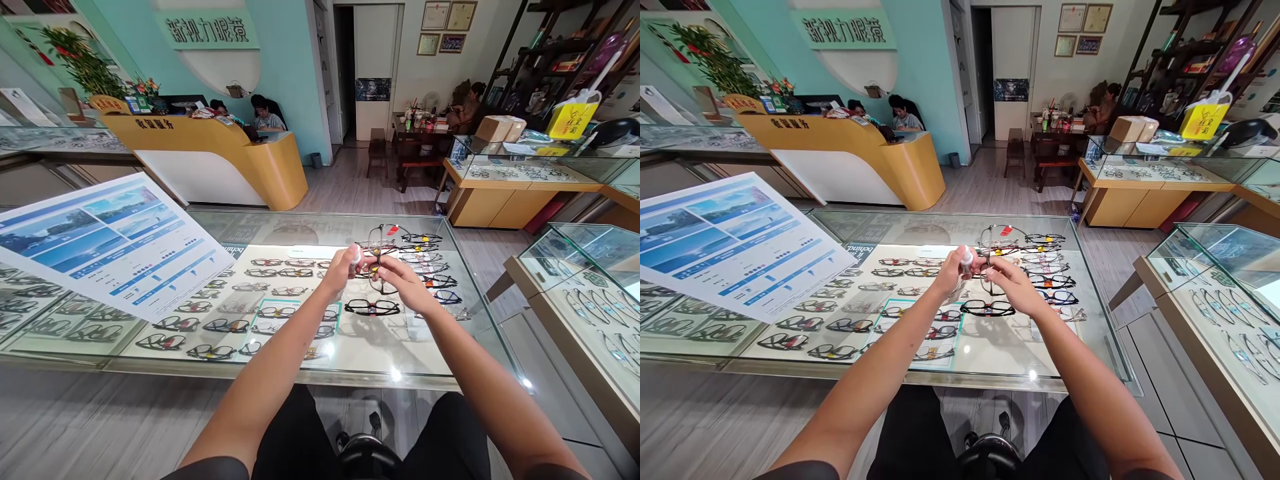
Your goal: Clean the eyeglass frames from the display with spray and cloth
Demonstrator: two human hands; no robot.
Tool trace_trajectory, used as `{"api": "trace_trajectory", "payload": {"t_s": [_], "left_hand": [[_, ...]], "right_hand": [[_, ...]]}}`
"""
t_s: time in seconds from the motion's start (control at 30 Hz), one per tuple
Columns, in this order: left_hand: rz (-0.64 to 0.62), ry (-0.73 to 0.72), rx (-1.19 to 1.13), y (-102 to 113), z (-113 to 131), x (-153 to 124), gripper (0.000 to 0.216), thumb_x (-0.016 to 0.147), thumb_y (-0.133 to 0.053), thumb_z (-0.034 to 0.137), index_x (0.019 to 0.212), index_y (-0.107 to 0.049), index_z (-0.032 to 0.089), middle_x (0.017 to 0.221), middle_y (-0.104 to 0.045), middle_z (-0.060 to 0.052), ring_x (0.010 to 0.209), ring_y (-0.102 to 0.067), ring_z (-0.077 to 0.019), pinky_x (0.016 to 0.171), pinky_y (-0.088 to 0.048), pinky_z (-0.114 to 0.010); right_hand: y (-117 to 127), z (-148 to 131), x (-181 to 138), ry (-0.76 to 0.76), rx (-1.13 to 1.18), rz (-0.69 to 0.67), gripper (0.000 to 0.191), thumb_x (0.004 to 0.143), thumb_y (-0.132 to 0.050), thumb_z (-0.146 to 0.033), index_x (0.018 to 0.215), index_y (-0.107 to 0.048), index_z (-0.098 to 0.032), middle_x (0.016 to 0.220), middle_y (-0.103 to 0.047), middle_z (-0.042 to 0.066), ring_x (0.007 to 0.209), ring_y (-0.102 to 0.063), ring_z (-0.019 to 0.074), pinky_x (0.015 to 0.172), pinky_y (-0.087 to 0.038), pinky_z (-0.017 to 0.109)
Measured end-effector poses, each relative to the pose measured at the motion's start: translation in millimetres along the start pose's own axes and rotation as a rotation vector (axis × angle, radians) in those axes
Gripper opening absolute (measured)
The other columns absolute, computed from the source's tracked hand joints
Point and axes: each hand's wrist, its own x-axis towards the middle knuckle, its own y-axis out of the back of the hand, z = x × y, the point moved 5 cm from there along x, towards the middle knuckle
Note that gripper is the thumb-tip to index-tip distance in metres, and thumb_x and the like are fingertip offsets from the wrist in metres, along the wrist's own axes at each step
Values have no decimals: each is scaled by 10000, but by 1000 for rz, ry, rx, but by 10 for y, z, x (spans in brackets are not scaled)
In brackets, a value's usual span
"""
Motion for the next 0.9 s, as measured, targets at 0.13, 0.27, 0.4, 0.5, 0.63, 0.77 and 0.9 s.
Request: {"api": "trace_trajectory", "payload": {"t_s": [0.13,0.27,0.4,0.5,0.63,0.77,0.9], "left_hand": [[-72,-65,177,-75,50,-20,695,925,-441,844,645,-509,212,656,-475,-25,621,-412,-151,540,-276,-284],[-145,-74,220,-163,-18,-17,661,924,-499,786,606,-497,206,633,-479,-26,626,-411,-155,560,-293,-303],[-169,-67,205,-205,-44,-30,646,917,-517,792,658,-535,201,670,-506,-27,651,-434,-161,570,-333,-302],[-98,-82,122,-110,15,-18,669,888,-526,868,825,-607,207,830,-586,-52,761,-529,-191,627,-445,-304],[323,-104,183,351,44,90,533,988,-511,742,895,-582,222,925,-595,-58,863,-563,-201,821,-514,-321],[607,52,415,846,-140,240,123,959,-628,295,1024,-539,241,1077,-613,-58,1066,-596,-241,1011,-494,-372],[667,141,505,1146,-329,305,192,890,-635,141,964,-491,243,1121,-611,-90,1143,-601,-282,1092,-457,-432]], "right_hand": [[113,16,25,1,49,130,442,1047,-583,-572,1336,-735,-275,1265,-758,93,976,-690,229,855,-574,379],[147,49,32,-6,74,164,462,1046,-572,-578,1367,-716,-278,1298,-761,97,1011,-715,238,843,-572,373],[136,76,26,-16,57,152,479,1045,-571,-601,1363,-711,-271,1294,-771,95,1027,-729,242,867,-574,380],[145,73,21,-8,63,162,459,1053,-568,-583,1357,-709,-268,1310,-763,93,1021,-724,235,856,-566,372],[157,61,21,1,78,165,434,1067,-556,-551,1351,-705,-258,1329,-759,102,1004,-715,229,846,-552,367],[160,80,22,-20,50,180,437,1062,-557,-551,1347,-701,-253,1302,-772,107,991,-707,232,836,-562,372],[153,112,25,-39,44,187,432,1059,-557,-548,1342,-702,-255,1292,-771,105,981,-709,229,834,-566,372]]}}
